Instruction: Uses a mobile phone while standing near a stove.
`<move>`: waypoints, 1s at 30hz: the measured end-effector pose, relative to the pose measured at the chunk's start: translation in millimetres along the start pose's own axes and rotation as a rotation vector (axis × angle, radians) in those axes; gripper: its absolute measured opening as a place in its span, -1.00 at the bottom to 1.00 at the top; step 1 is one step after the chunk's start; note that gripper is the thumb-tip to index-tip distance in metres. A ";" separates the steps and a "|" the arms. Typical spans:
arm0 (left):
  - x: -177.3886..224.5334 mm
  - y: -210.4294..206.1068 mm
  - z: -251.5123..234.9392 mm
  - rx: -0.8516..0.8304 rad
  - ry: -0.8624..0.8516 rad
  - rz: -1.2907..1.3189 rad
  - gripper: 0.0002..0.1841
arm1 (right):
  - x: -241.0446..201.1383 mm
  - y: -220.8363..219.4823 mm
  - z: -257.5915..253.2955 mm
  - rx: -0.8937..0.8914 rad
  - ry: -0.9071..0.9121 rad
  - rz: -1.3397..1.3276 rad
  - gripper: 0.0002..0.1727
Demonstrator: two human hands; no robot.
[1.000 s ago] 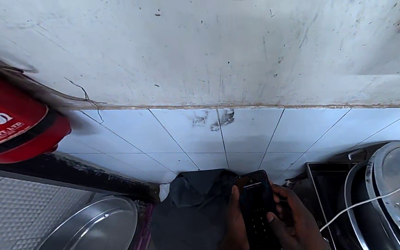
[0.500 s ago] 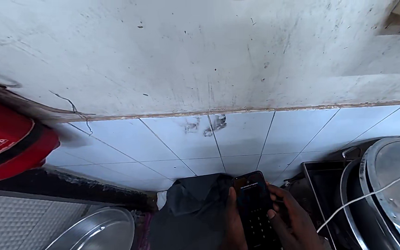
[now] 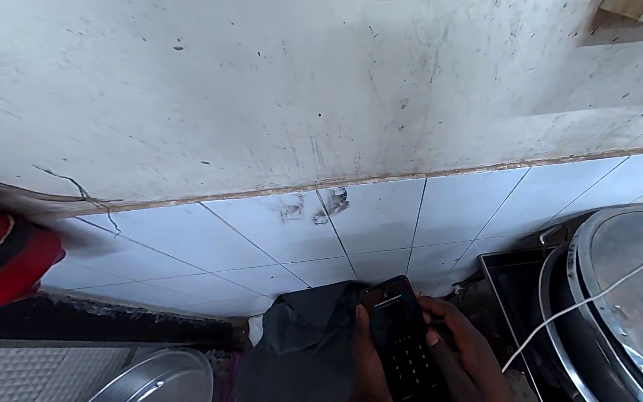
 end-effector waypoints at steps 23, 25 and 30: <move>-20.8 55.4 -33.2 0.563 0.093 -1.098 -0.22 | 81.6 -5.3 13.1 0.331 -0.712 -1.043 -0.41; -26.9 53.1 -40.5 0.524 0.083 -1.098 -0.28 | 84.7 -0.3 15.4 0.329 -0.692 -1.150 -0.37; -36.5 42.2 -54.6 0.410 -0.037 -1.068 -0.38 | 86.2 7.5 22.0 0.174 -0.632 -1.427 -0.34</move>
Point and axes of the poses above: each hand's wrist, its own z-axis away from the middle knuckle, its own y-axis out of the back of the hand, x = y × z, the point moved 6 cm from there along -z, towards the middle knuckle, and after that the axes turned 3 degrees about -x, right-handed, at the moved point
